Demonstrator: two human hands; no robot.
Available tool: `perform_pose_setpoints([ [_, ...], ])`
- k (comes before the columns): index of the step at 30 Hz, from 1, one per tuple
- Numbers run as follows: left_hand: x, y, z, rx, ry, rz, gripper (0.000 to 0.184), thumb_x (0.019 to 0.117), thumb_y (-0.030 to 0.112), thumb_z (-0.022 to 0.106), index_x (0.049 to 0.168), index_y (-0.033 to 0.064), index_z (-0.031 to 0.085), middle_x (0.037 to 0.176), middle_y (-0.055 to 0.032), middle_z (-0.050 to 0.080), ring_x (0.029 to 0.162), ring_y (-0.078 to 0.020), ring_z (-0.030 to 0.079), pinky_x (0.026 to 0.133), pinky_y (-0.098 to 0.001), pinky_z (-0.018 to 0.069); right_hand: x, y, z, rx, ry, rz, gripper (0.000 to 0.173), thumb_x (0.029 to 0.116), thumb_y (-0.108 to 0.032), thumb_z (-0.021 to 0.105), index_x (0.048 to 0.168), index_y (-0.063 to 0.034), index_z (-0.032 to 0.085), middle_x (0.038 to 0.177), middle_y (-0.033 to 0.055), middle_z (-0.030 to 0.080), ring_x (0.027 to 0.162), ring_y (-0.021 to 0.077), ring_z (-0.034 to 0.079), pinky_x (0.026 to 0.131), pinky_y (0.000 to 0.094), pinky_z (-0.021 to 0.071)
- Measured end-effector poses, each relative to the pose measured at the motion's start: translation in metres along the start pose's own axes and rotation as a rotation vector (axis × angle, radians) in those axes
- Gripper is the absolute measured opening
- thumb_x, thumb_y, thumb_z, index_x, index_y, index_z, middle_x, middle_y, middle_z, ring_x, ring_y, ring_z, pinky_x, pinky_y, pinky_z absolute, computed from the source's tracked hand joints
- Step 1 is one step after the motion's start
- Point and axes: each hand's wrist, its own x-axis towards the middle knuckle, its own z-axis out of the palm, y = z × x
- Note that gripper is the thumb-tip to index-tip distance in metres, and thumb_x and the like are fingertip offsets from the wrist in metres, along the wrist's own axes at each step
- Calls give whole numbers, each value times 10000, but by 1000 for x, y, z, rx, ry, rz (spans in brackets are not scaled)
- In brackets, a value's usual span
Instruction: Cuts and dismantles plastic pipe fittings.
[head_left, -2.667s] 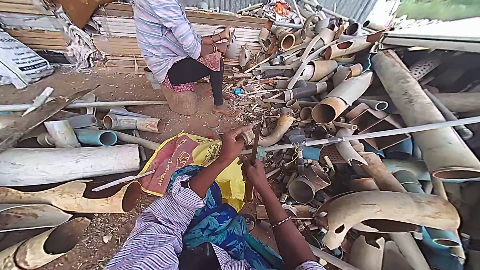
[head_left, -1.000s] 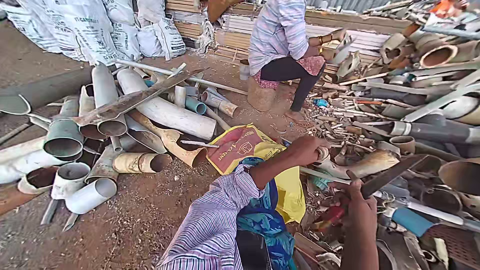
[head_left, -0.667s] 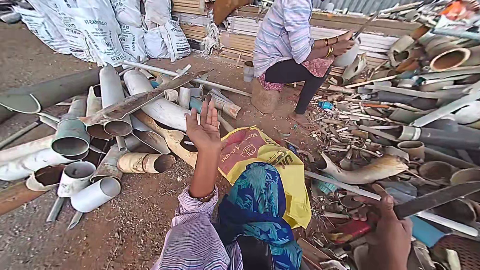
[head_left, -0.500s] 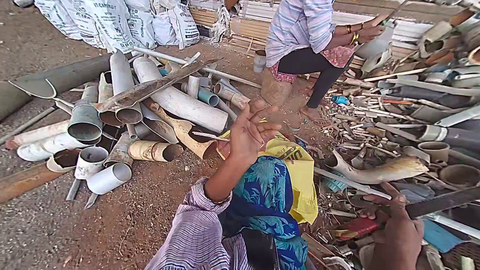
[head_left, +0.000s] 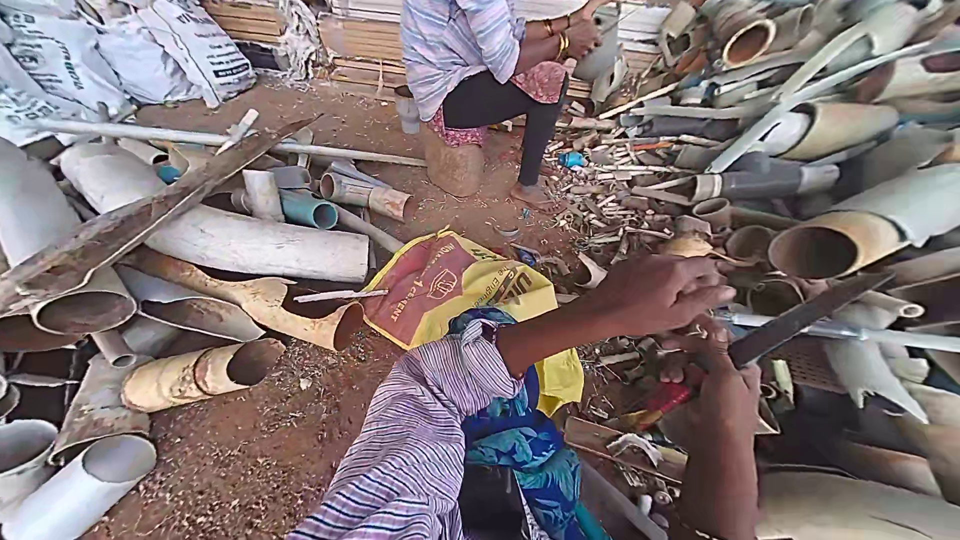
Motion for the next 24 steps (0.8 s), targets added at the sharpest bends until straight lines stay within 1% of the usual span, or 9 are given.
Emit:
perform_pose_setpoints([
  [3, 9, -42, 38, 426, -570, -378, 421, 992, 249, 680, 1296, -36, 619, 1266, -265, 642, 1199, -433, 615, 975, -626, 479, 1, 4, -17, -29, 60, 32, 338, 1118, -169, 283, 1303, -26, 529, 676, -45, 682, 410, 20, 529, 397, 179, 476],
  [5, 19, -45, 57, 555, -853, -430, 468, 964, 322, 711, 1247, -44, 644, 1277, -275, 631, 1237, -459, 579, 983, -662, 451, 4, 3, -34, -43, 107, 23, 380, 1131, -219, 277, 1328, -40, 548, 686, -25, 674, 408, 30, 519, 402, 189, 481],
  [8, 31, -36, 77, 435, -843, -314, 534, 1001, 365, 657, 1409, 32, 570, 1327, -259, 622, 1265, -455, 573, 1014, -679, 431, 0, 1, -65, -97, 170, 17, 474, 1134, -387, 214, 1372, -152, 550, 726, -23, 685, 378, 22, 447, 370, 175, 414],
  [10, 34, -31, 90, 347, -807, -242, 566, 1018, 397, 633, 1482, 94, 517, 1354, -237, 618, 1277, -444, 575, 1032, -678, 426, 8, 1, -87, -154, 255, -46, 461, 1140, -308, 229, 1344, -67, 566, 730, -24, 693, 408, 18, 484, 384, 186, 426],
  [13, 35, -25, 97, 395, -901, -196, 595, 1023, 399, 629, 1488, 52, 497, 1347, -275, 608, 1277, -476, 564, 1040, -687, 408, 24, 1, -115, -431, 228, -94, 426, 1126, -220, 273, 1302, 13, 583, 756, 12, 662, 440, 46, 507, 419, 230, 468],
  [15, 37, -21, 100, 454, -988, -199, 625, 1020, 393, 636, 1509, 41, 472, 1377, -296, 581, 1292, -503, 540, 1033, -707, 394, 31, 2, -124, -759, 80, -65, 395, 1113, -207, 331, 1272, 14, 617, 791, 52, 628, 574, 128, 574, 573, 322, 519],
  [18, 43, -20, 110, 494, -1018, -163, 613, 1005, 388, 661, 1497, 65, 489, 1330, -285, 610, 1257, -500, 566, 1009, -706, 419, 37, 17, -132, -1161, -210, 209, 350, 1095, -217, 417, 1260, 5, 632, 1041, 240, 693, 1013, 412, 677, 886, 609, 494],
  [21, 48, -11, 117, 495, -1024, -132, 624, 1008, 371, 662, 1523, 79, 465, 1360, -269, 604, 1278, -481, 562, 1016, -695, 419, 27, 75, -159, -1304, -366, 581, 353, 1086, -225, 444, 1254, 27, 623, 1205, 301, 646, 1175, 480, 610, 940, 666, 454],
  [24, 48, -6, 120, 486, -1052, -119, 623, 1015, 375, 649, 1531, 82, 456, 1410, -256, 573, 1316, -466, 535, 1040, -686, 404, -11, 156, -190, -1301, -332, 753, 283, 1017, -157, 562, 1217, 21, 653, 1201, 295, 655, 1167, 489, 616, 911, 685, 476],
])
